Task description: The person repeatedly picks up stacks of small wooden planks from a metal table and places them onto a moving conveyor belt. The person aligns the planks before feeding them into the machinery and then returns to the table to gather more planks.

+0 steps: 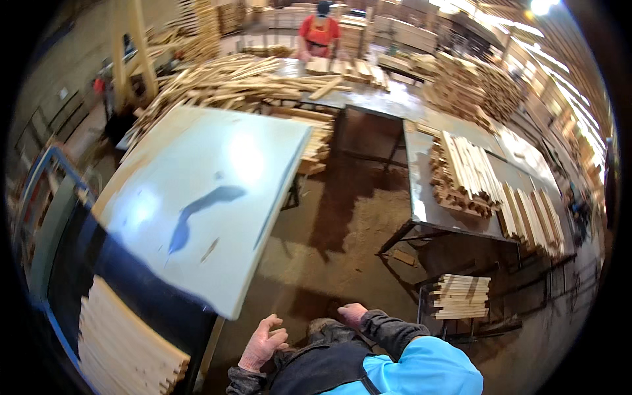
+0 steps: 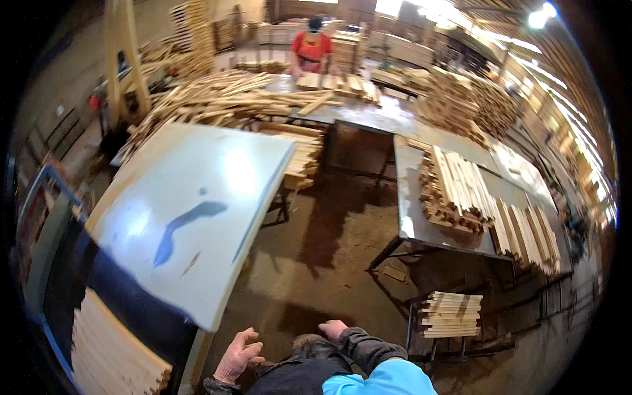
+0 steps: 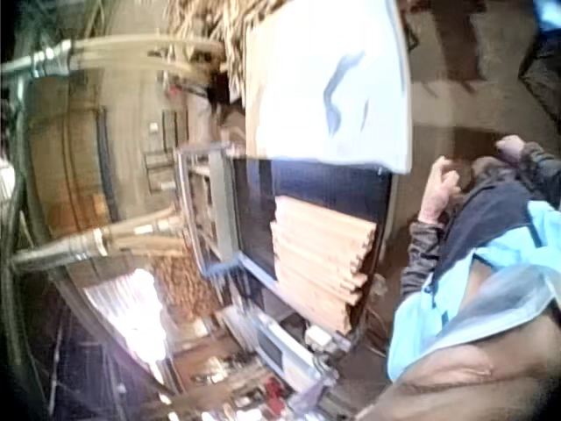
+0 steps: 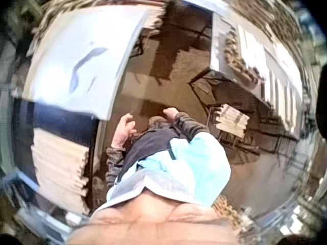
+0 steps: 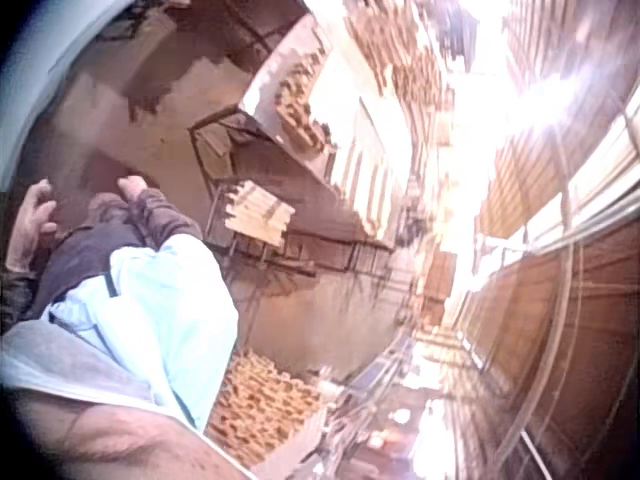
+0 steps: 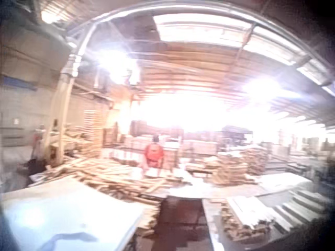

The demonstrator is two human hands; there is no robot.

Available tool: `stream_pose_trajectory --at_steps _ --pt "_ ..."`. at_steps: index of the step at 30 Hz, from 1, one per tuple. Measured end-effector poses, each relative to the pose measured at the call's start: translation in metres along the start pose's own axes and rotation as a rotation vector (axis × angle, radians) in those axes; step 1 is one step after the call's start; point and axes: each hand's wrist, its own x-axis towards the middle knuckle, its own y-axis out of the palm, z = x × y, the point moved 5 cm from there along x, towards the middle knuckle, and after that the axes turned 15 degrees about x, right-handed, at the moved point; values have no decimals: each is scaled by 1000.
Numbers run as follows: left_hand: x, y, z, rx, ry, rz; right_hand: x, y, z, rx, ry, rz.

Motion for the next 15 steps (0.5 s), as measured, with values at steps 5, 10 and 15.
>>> stream_pose_trajectory --at_steps 5,10,15 --pt "175 16 98 365 -234 -81 -77 -11 -180 858 753 -309" --pt "262 4 207 934 -607 -105 -117 -52 -245 1071 831 -438" --pt "315 57 153 951 -530 161 -92 -72 -286 1837 944 -572"
